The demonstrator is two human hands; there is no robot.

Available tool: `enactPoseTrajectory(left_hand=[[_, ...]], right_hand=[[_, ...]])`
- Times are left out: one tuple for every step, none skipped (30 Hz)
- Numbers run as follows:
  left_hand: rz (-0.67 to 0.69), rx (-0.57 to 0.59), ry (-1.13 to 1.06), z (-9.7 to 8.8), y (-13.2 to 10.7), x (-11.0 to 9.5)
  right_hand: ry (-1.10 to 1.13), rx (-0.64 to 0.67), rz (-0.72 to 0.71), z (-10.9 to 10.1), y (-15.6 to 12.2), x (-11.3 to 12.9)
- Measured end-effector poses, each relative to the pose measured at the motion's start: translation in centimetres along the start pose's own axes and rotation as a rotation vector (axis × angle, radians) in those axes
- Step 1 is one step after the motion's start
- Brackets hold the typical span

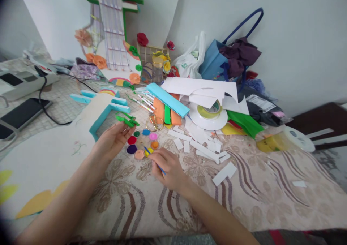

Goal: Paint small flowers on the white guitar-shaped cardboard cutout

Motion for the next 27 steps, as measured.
enactPoseTrajectory(left_hand=[[0.002,-0.012,-0.004,-0.1,0.0,0.0],[0.004,-0.024,-0.008,-0.3,0.1,0.1],[0.005,-0.036,-0.012,-0.4,0.1,0.1],[0.004,-0.045,-0.017,-0.6,0.2,0.2],[0.002,-0.052,-0.02,-0.7,0.2,0.3],[0.0,-0.056,-0.022,-0.7,0.2,0.3],[-0.002,-0.061,-0.024,-0.8,0.2,0.4],[-0.003,-0.063,-0.026,-0.8,0.2,0.5],[-0.005,-0.066,-0.027,-0.8,0.2,0.5],[-0.007,-0.068,-0.027,-0.8,0.2,0.6],[-0.008,-0.07,-0.027,-0.8,0.1,0.6],[-0.01,-0.072,-0.028,-0.8,0.0,0.7],[-0.013,-0.075,-0.029,-0.8,0.0,0.7],[-0.016,-0.08,-0.03,-0.8,-0.1,0.8],[-0.019,-0.082,-0.032,-0.8,-0.2,0.8],[-0.023,-0.082,-0.032,-0.8,-0.2,0.9],[-0.028,-0.079,-0.029,-0.8,-0.3,0.9],[-0.036,-0.073,-0.024,-0.7,-0.4,1.0],[-0.044,-0.067,-0.021,-0.6,-0.5,1.1],[-0.051,-0.063,-0.019,-0.6,-0.5,1.2],[-0.057,-0.062,-0.022,-0.6,-0.6,1.2],[-0.058,-0.064,-0.028,-0.6,-0.6,1.3],[-0.056,-0.071,-0.033,-0.7,-0.6,1.2],[-0.052,-0.078,-0.037,-0.7,-0.6,1.2],[-0.048,-0.082,-0.035,-0.8,-0.6,1.2],[-0.043,-0.08,-0.03,-0.7,-0.6,1.2],[-0.041,-0.073,-0.023,-0.7,-0.7,1.2]], right_hand=[[-0.003,0.006,-0.012,0.1,0.0,0.1],[-0.001,0.015,-0.028,0.2,0.0,0.3],[0.002,0.021,-0.037,0.2,0.0,0.4],[0.002,0.02,-0.039,0.2,0.0,0.4],[0.001,0.015,-0.034,0.1,0.1,0.3],[-0.002,0.014,-0.027,0.1,0.1,0.2],[-0.004,0.015,-0.023,0.1,0.0,0.1],[-0.004,0.017,-0.026,0.1,0.0,0.1],[-0.003,0.017,-0.033,0.1,0.0,0.2],[-0.003,0.017,-0.038,0.1,0.0,0.2],[-0.003,0.015,-0.039,0.1,0.0,0.2],[-0.005,0.012,-0.038,0.1,0.0,0.2],[-0.008,0.009,-0.037,0.1,0.0,0.2],[-0.012,0.008,-0.035,0.1,0.0,0.2],[-0.016,0.008,-0.034,0.1,0.0,0.2],[-0.019,0.009,-0.034,0.1,0.0,0.2],[-0.02,0.011,-0.032,0.1,0.0,0.2],[-0.016,0.013,-0.028,0.1,0.0,0.1],[-0.009,0.009,-0.023,0.0,0.0,0.1],[0.004,-0.007,-0.018,-0.2,0.0,0.0],[0.021,-0.035,-0.014,-0.6,0.0,0.0],[0.035,-0.072,-0.008,-1.1,0.0,0.0],[0.045,-0.112,-0.002,-1.7,0.0,0.0],[0.051,-0.15,0.001,-2.2,0.0,0.0],[0.055,-0.182,-0.001,-2.7,0.0,0.1],[0.059,-0.206,-0.007,-3.0,0.0,0.2],[0.062,-0.215,-0.012,-3.1,0.1,0.3]])
Point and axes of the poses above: each hand's wrist, its own y-axis towards the middle knuckle, its own z-axis out of the palm, x = y × z, the point moved 10 cm from there along y, towards the middle knuckle, and after that the axes turned 12 degrees about -x, right-handed, at the moved point
